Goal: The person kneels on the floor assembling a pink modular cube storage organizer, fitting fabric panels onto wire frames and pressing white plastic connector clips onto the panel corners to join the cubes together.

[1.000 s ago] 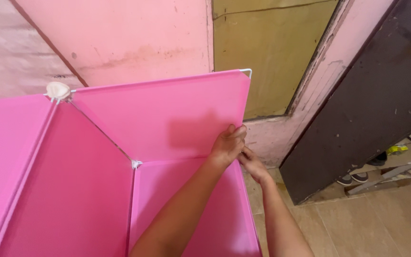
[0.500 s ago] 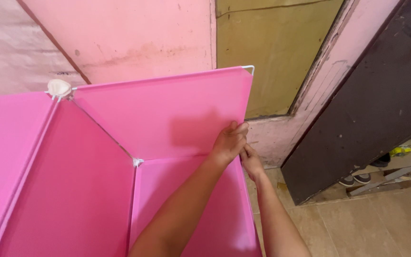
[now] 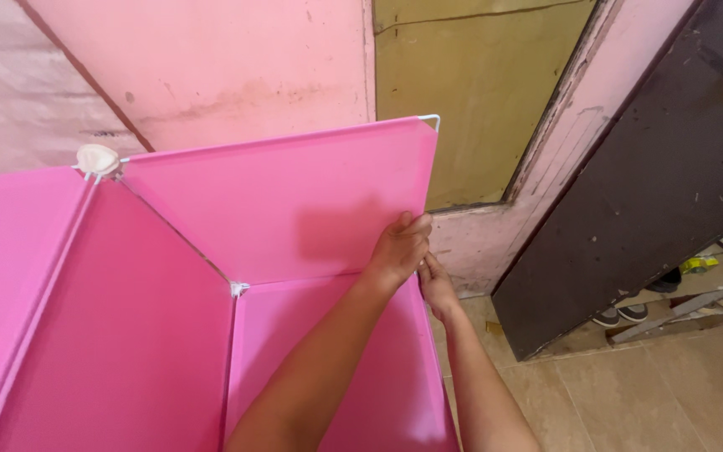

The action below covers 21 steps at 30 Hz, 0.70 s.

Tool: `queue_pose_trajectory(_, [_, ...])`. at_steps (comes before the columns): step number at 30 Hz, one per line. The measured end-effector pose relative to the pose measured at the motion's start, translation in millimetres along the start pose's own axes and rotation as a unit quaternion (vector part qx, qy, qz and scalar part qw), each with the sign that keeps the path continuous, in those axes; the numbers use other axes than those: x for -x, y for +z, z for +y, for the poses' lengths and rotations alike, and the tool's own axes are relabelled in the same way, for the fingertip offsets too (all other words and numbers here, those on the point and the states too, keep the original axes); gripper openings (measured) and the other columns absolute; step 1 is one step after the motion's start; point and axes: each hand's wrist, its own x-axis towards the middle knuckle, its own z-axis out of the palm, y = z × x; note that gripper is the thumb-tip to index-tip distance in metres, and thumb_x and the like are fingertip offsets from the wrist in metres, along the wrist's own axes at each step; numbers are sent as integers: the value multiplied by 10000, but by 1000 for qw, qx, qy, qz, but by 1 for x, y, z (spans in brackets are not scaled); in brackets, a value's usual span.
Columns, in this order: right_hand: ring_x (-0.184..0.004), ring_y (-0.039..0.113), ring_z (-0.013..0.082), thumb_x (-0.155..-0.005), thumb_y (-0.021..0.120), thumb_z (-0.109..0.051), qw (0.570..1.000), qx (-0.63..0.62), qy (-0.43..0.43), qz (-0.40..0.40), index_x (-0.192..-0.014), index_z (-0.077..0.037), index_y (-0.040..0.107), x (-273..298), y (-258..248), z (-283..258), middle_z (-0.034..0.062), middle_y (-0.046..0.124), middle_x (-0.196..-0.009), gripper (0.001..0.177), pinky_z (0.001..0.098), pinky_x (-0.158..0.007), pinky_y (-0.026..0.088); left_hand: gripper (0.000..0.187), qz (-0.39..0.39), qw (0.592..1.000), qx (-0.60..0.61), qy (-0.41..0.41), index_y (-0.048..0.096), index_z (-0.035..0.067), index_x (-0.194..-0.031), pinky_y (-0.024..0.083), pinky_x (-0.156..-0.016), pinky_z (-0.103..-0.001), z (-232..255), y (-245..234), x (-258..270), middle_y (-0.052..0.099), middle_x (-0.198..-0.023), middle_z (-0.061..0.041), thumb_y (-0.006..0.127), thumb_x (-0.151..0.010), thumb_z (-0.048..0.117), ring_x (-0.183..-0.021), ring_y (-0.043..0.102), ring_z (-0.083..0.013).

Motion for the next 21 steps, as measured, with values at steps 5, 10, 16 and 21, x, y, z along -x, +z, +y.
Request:
queue_pose_trajectory(5, [-1296, 546, 165, -1079, 461, -211, 999, -29, -21, -17, -1490, -81, 521, -2, 0, -5, 90, 601, -1462, 435, 299, -1090, 426, 313, -15, 999, 38, -19, 416, 58, -888, 447, -690, -387, -4, 2, 1, 459, -771, -90, 489, -1099, 276, -709, 508, -256])
queue_pose_trajectory(10, [-1296, 545, 155, -1083, 468, -231, 1000, -4, -18, -3, -1494, -82, 514, 0, 1, -2, 80, 598, -1461, 440, 295, -1093, 423, 282, 7, 1000, 12, 15, 422, 65, -936, 441, -669, -396, -7, 4, 1, 450, -761, -93, 497, -1084, 294, -692, 494, -269])
queue_pose_trajectory(16, [-1279, 558, 156, -1072, 466, -224, 1000, -22, -5, -4, -1500, -80, 504, 0, 2, 0, 88, 612, -1447, 454, 304, -1077, 441, 285, -17, 999, 13, -24, 443, 67, -917, 450, -673, -403, -2, 1, 2, 458, -763, -91, 499, -1084, 291, -711, 505, -266])
queue_pose_trajectory(21, [-1285, 550, 153, -1076, 456, -217, 1000, -29, -7, 0, -1503, -80, 494, -1, 5, 0, 79, 603, -1446, 450, 298, -1077, 436, 287, 9, 1000, 7, -10, 446, 70, -911, 456, -668, -406, 2, 0, 5, 470, -760, -88, 507, -1078, 296, -707, 523, -277])
